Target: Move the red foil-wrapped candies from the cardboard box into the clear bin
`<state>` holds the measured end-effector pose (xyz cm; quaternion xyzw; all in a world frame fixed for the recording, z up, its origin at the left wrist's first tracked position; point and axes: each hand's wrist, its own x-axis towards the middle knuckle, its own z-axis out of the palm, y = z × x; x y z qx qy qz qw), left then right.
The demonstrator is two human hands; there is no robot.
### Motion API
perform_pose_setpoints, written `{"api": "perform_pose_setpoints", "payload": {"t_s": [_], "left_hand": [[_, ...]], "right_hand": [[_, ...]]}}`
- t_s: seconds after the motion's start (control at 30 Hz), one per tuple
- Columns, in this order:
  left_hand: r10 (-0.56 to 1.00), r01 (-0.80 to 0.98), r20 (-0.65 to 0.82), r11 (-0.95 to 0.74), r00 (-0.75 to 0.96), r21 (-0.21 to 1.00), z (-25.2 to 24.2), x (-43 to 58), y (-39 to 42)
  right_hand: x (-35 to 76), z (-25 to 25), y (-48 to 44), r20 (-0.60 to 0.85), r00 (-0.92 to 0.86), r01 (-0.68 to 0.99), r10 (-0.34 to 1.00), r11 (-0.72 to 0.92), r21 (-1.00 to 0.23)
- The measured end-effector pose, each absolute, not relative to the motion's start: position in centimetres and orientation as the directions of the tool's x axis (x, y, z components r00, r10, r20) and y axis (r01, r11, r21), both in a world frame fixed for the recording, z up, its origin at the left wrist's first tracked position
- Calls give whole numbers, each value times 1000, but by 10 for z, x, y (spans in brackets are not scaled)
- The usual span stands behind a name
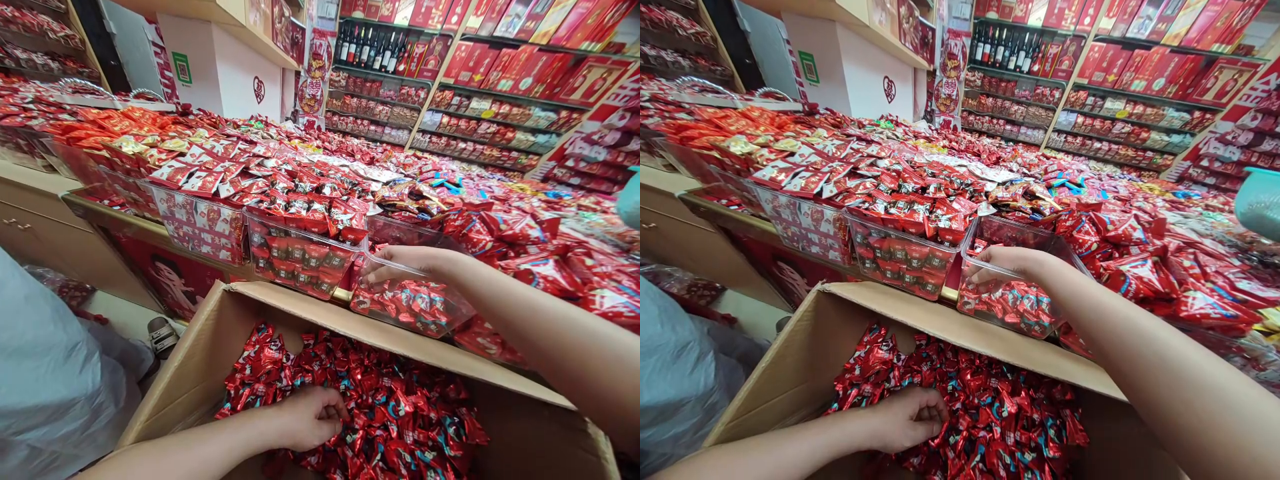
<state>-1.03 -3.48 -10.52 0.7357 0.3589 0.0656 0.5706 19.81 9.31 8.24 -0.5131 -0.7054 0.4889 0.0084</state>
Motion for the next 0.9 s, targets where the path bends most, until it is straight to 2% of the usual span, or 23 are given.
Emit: {"api": "perform_pose_setpoints", "payload": {"t_s": [0.13, 0.23, 0.43, 0.63, 0.77, 0.9], "left_hand": [[591, 462, -312, -117, 744, 879, -105, -11, -36], [589, 473, -316, -129, 744, 872, -106, -12, -37], [566, 489, -317, -182, 762, 853, -104, -13, -37], [479, 575, -381, -369, 791, 730, -93, -19, -36], [424, 568, -397, -441, 814, 695, -93, -22, -38], [424, 517, -319, -525, 848, 676, -94, -19, -38]], "right_hand": [[199, 83, 93, -471, -477, 727, 742, 32, -685], [196, 85, 92, -451, -406, 749, 795, 6, -663], [191, 89, 87, -517, -210, 861, 830, -94, -500], [200, 85, 89, -573, -369, 825, 731, -26, -564], [202, 84, 90, -572, -414, 816, 708, 10, -577], [200, 85, 90, -610, -396, 817, 686, -40, -575]]}}
